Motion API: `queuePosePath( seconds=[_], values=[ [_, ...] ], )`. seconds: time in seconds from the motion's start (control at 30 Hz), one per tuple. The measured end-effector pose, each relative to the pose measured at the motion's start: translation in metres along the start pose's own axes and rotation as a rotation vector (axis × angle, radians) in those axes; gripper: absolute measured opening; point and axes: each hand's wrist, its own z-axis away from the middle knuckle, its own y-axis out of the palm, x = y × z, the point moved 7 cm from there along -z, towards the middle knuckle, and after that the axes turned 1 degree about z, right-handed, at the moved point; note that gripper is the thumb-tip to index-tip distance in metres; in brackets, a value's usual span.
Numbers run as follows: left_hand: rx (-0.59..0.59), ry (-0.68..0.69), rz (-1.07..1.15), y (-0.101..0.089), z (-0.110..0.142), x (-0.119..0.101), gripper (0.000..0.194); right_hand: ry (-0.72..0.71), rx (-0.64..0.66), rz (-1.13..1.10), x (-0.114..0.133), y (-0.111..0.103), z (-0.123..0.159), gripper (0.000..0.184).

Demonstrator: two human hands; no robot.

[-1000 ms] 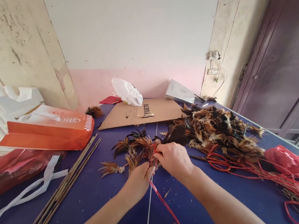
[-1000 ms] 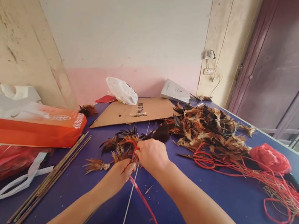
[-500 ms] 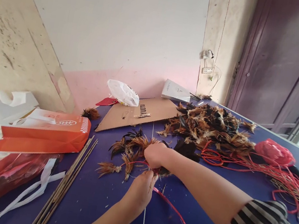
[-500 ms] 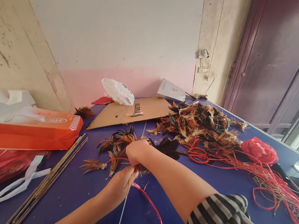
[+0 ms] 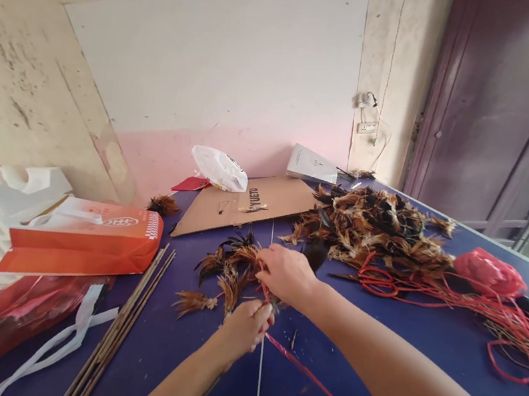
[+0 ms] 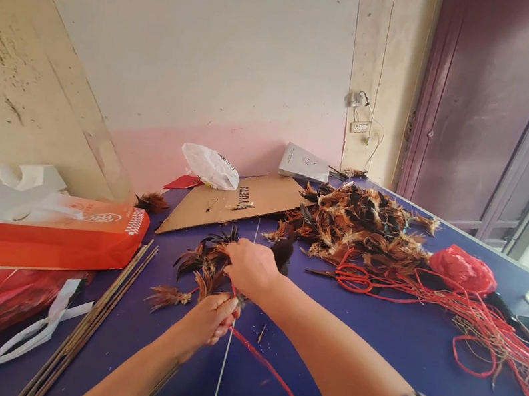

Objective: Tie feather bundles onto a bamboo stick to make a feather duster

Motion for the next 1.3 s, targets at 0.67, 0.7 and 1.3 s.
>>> queuePosePath(
  seconds=[0.67,0.7,1.3],
  values=[
    [0.304,-0.195,0.665,0.015,0.038,-0.035,0.023,0.08,-0.084,-0.925,-0.05,0.057,0.05,0.024],
    [0.248,-0.168,0.631,0.009,0.036,-0.033,0.024,0.074,-0.047,-0.89,-0.051,0.06,0.052,0.025],
    [-0.187,0.27,-0.269,-0.001,0.005,-0.013,0.03,0.176,-0.056,-0.443,-0.031,0.033,0.053,0.023]
  ],
)
